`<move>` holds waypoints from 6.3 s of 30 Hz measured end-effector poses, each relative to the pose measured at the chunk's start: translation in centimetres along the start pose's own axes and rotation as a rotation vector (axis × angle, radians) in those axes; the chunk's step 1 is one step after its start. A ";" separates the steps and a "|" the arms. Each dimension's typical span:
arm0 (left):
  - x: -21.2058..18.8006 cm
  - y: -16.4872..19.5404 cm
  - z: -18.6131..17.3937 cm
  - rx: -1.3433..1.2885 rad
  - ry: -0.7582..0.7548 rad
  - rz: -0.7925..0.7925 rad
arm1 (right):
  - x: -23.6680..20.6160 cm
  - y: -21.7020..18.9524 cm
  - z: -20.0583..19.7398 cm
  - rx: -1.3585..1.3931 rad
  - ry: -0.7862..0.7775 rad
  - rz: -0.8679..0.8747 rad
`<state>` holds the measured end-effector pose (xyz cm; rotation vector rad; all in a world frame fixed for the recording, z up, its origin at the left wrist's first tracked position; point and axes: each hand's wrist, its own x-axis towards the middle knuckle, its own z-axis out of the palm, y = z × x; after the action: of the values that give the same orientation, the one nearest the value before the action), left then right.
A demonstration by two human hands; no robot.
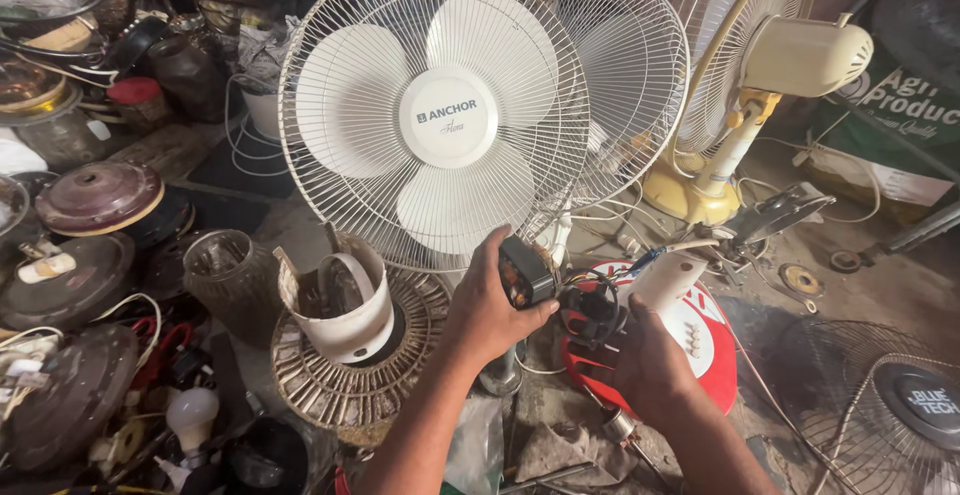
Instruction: The person sits on the floor of a cluttered fan repair workshop and services a table fan. They use a screwdriver to loosen the fan motor shaft assembly, remove the rotor and bearing parts by hand, apply oil from a plastic bottle to the motor housing, and reassemble the fan head components on the red fan base.
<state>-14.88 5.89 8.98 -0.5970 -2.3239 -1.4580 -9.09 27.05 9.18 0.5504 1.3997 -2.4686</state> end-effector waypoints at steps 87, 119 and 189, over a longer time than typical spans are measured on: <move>-11.4 4.3 7.4 -0.346 0.042 -0.475 | 0.7 1.2 -6.2 -0.798 0.176 -0.424; -6.8 -1.6 11.6 -1.891 -0.349 -0.763 | -9.1 11.3 -8.1 -1.247 0.392 -0.508; -7.5 -4.4 15.5 -1.593 -0.241 -0.719 | -2.8 -4.2 -2.0 -1.801 0.322 -0.079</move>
<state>-11.57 16.90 -4.59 -0.1797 -0.9547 -3.5968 -7.87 30.95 12.71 0.3464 2.8435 -0.3476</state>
